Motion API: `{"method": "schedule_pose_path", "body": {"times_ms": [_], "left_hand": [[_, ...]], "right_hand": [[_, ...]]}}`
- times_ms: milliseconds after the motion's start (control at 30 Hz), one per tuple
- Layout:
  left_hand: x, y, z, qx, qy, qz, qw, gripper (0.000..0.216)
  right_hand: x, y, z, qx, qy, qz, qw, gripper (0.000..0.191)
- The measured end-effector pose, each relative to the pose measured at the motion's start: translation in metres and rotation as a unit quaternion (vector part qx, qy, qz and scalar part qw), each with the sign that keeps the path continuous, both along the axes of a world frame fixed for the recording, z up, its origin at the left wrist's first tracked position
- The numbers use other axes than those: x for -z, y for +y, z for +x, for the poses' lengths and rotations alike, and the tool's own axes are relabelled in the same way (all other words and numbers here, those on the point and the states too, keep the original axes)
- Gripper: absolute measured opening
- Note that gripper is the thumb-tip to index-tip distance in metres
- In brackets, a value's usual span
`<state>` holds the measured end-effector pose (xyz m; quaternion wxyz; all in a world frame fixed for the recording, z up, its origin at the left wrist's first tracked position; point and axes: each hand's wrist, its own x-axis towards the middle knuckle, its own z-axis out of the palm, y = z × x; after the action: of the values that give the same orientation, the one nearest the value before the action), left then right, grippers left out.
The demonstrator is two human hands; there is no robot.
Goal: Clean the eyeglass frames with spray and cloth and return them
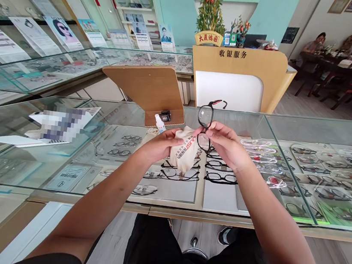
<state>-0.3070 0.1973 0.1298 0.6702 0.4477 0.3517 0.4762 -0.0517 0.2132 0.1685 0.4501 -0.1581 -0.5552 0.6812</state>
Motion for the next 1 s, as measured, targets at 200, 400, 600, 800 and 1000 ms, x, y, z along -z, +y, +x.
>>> {"method": "schedule_pose_path", "body": {"times_ms": [200, 400, 600, 800, 1000], "left_hand": [[-0.003, -0.006, 0.011, -0.087, -0.014, 0.052, 0.995, 0.044], [-0.008, -0.017, 0.021, -0.091, 0.042, 0.137, 0.986, 0.044], [-0.012, -0.023, 0.023, -0.095, 0.13, 0.194, 0.968, 0.032], [-0.01, -0.025, 0.022, -0.105, 0.207, 0.267, 0.935, 0.024], [-0.003, -0.025, 0.029, -0.101, 0.141, 0.237, 0.956, 0.036]], "right_hand": [[0.008, -0.001, -0.015, 0.082, 0.014, 0.003, 0.997, 0.019], [0.016, -0.005, -0.024, 0.116, 0.011, -0.025, 0.993, 0.023], [0.029, -0.004, -0.029, 0.142, 0.001, -0.036, 0.989, 0.022], [0.027, -0.01, -0.036, 0.125, 0.027, -0.062, 0.99, 0.027], [0.027, -0.017, -0.043, 0.082, 0.035, -0.098, 0.991, 0.031]]}}
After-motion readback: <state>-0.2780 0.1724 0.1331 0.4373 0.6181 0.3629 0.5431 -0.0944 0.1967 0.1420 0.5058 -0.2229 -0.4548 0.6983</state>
